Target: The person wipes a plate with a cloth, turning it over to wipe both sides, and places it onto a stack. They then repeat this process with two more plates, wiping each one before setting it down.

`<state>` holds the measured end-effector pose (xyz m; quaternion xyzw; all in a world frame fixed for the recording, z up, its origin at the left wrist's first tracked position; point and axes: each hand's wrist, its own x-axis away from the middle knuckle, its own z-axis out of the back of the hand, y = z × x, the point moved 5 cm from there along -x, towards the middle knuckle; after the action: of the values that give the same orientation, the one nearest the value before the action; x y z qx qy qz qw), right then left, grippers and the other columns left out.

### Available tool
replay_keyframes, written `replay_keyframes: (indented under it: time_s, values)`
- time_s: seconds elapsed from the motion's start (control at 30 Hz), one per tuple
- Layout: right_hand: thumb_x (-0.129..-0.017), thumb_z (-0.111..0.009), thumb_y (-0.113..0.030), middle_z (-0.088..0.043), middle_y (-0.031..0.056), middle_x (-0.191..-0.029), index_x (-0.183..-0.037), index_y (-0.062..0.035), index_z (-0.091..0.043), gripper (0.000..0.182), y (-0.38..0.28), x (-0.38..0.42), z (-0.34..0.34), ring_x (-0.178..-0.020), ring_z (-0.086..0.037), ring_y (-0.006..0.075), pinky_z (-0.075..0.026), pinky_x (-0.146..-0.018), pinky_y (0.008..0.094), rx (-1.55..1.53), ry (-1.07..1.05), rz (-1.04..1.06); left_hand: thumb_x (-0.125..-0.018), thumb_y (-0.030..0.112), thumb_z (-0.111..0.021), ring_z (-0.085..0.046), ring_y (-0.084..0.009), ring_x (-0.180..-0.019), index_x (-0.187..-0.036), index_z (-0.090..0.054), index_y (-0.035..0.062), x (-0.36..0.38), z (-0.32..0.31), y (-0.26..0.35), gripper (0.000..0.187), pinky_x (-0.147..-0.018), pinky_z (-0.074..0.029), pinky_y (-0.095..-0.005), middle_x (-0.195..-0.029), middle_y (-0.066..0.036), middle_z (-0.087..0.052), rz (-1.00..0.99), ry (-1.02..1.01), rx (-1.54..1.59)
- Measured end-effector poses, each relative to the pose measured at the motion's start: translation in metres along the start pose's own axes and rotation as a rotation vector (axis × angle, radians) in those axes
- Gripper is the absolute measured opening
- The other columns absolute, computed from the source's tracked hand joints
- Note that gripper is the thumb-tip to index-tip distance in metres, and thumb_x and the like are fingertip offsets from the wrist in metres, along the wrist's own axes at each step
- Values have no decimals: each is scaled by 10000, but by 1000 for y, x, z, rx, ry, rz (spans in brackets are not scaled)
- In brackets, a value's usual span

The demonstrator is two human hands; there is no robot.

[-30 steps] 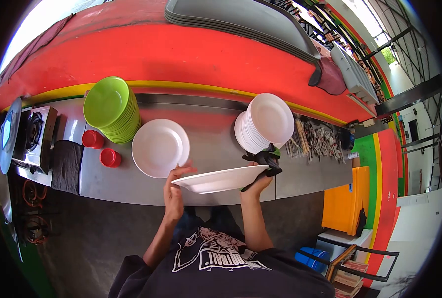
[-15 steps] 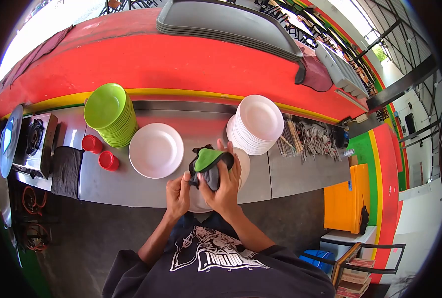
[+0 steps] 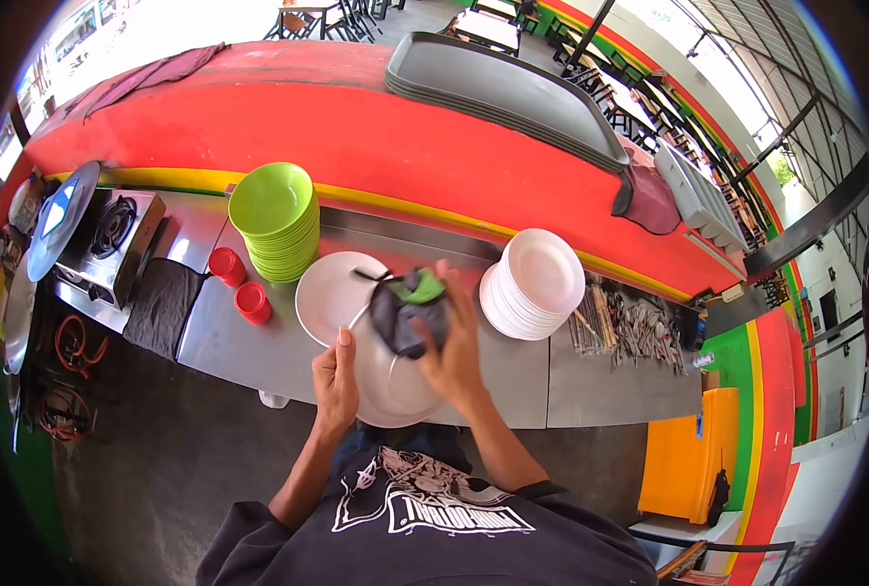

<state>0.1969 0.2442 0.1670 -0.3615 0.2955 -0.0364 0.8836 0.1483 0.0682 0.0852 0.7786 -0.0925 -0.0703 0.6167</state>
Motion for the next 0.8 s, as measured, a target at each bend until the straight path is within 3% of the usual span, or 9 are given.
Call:
replay_keyframes:
  time_s: [0.13,0.33,0.43,0.53,0.63,0.7,0.73,0.77,0.8]
  values:
    - [-902,-652,-306,-388,202,-1537,-1295,49,-571,535,-55,23,-25,-1454,-315,382,-235,-1154,539,181,-172,235,-1074,369,-441,-556,-30,-767,-1032,-691,-20,5,1,-1,465,-666,-452,-200,-868,26,-673,-60,-17,209]
    - [-916,-629,-246,-491,185,-1454,-1264,47,-581,457,-19,2,-13,-1360,-455,355,-341,-1113,469,-12,-3,149,-1078,387,-423,-457,-18,-701,-937,-683,-36,19,16,21,516,-593,-380,-212,-766,65,-587,23,50,109]
    - [-957,-601,-231,-579,169,-1340,-1305,57,-533,457,34,6,-16,-1250,-549,276,-393,-1063,371,-502,-177,-263,-1074,413,-422,-448,-19,-659,-906,-680,-27,24,27,27,537,-555,-356,-214,-731,64,-573,16,115,104]
    - [-981,-591,-247,-628,149,-1233,-1361,43,-483,489,20,30,-12,-1157,-581,205,-413,-1020,320,-525,-42,-271,-1073,420,-416,-476,-27,-649,-919,-687,-26,33,45,23,544,-543,-370,-225,-728,41,-601,88,225,204]
    - [-987,-583,-248,-521,214,-1389,-1399,29,-443,515,18,75,-17,-1278,-521,274,-377,-1077,369,-527,-156,-408,-1064,443,-415,-621,-81,-716,-1033,-674,-36,44,57,22,546,-618,-499,-239,-875,-50,-697,139,355,308]
    - [-984,-585,-244,-381,238,-1496,-1399,26,-447,514,6,89,-21,-1367,-420,332,-337,-1114,390,-412,-211,-349,-1057,453,-422,-685,-123,-788,-1096,-649,-43,46,66,21,546,-692,-558,-252,-988,-97,-717,183,359,322]
    - [-982,-587,-242,-311,250,-1550,-1399,24,-449,514,-2,92,-20,-1411,-370,361,-318,-1133,401,-355,-239,-320,-1057,452,-425,-677,-116,-775,-1082,-656,-40,47,66,20,545,-674,-550,-250,-969,-89,-716,190,359,325]
    - [-949,-629,-262,-129,248,-1616,-1389,31,-466,553,-11,91,-18,-1478,-196,427,-242,-1173,469,-327,-307,-258,-1057,452,-427,-669,-108,-761,-1068,-662,-38,44,65,20,544,-657,-541,-248,-949,-81,-715,198,356,328]
    - [-935,-643,-267,-143,239,-1615,-1382,26,-479,560,-21,88,-15,-1478,-193,429,-233,-1172,494,-227,-309,-178,-1057,452,-430,-661,-101,-748,-1053,-669,-36,43,62,23,543,-639,-533,-246,-929,-73,-715,205,350,331]
